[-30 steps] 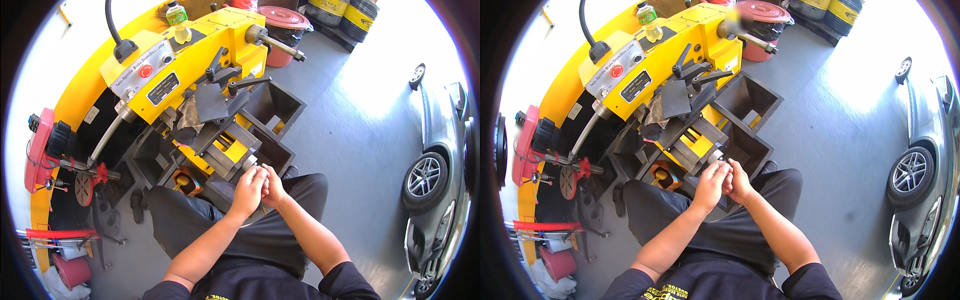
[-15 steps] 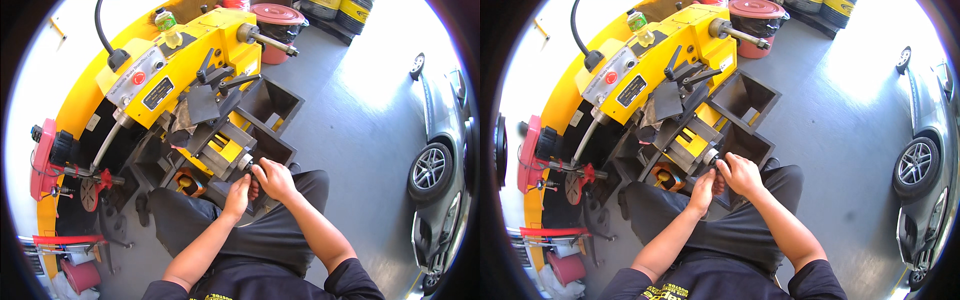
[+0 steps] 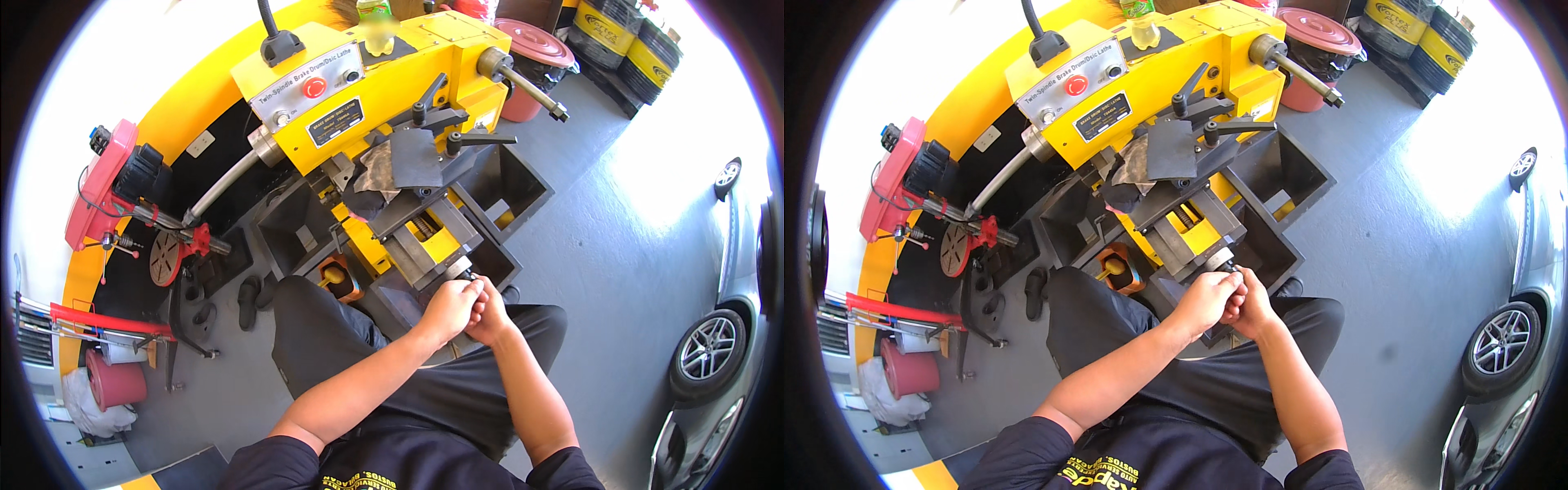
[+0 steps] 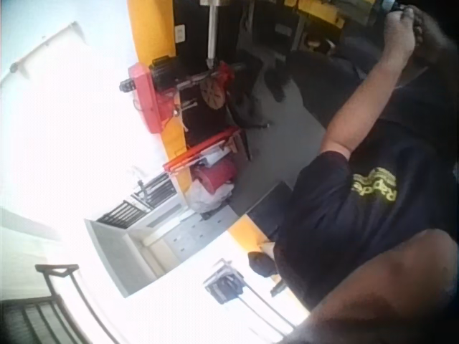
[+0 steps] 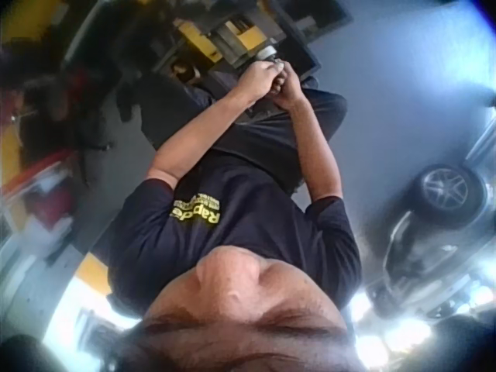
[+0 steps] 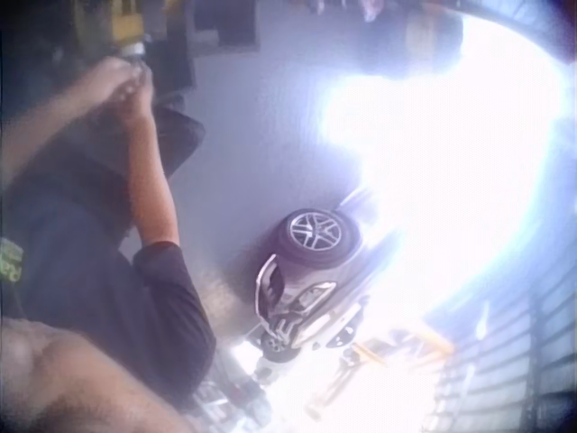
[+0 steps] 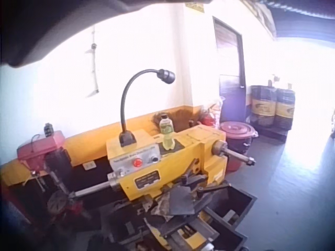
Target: The person cleans a yellow brake lathe using a green bottle and a cloth. They wipe the machine's surfaces and components, then handle a brake pad and a small metal part, placing them on the machine.
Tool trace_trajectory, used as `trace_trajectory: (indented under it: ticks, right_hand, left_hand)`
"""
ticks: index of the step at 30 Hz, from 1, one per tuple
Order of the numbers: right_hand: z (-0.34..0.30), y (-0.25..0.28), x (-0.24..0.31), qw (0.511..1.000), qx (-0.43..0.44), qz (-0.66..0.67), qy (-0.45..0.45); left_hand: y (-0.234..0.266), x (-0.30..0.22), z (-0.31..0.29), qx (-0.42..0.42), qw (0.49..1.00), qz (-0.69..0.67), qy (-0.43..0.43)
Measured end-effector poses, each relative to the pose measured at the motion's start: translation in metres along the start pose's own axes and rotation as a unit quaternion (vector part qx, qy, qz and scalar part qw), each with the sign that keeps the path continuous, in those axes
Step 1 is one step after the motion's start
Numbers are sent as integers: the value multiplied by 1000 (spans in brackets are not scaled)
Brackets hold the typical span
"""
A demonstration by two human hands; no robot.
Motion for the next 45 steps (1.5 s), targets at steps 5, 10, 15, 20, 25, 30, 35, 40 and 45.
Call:
trace_trajectory:
  ticks: [5,10,15,20,25,30,35,40,45]
  right_hand:
    - [-25,-23,20,873,-230,-400,161]
    - [-62,-85,21,523,-257,-703,408]
    - [-57,-86,22,470,-233,-717,458]
    - [-25,-46,18,789,-191,-464,355]
    - [3,-16,-18,982,-100,9,159]
    - [-13,-10,13,854,-143,-431,255]
    - [-61,-73,22,517,-244,-686,449]
    - [-56,-77,24,439,-234,-724,477]
    - [-53,-73,16,426,-249,-697,521]
  left_hand:
    - [17,29,-4,31,999,-12,-24]
    - [39,67,3,-48,998,-32,-14]
    - [31,57,12,-39,993,29,-110]
    - [26,35,-1,-90,978,122,-141]
    - [-26,-31,-12,-53,937,164,-303]
    - [12,2,-15,40,966,168,-194]
    - [43,48,6,26,993,75,-91]
    - [46,65,32,91,981,69,-157]
    - [47,75,33,117,990,-24,-81]
Point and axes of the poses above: each hand's wrist, its own z-axis towards the middle knuckle, its own y-axis out of the back of the hand, x = y × z, the point moved 3 cm from there along z, towards the middle knuckle, and after that the axes turned 7 degrees about -x, right-handed, at the moved point
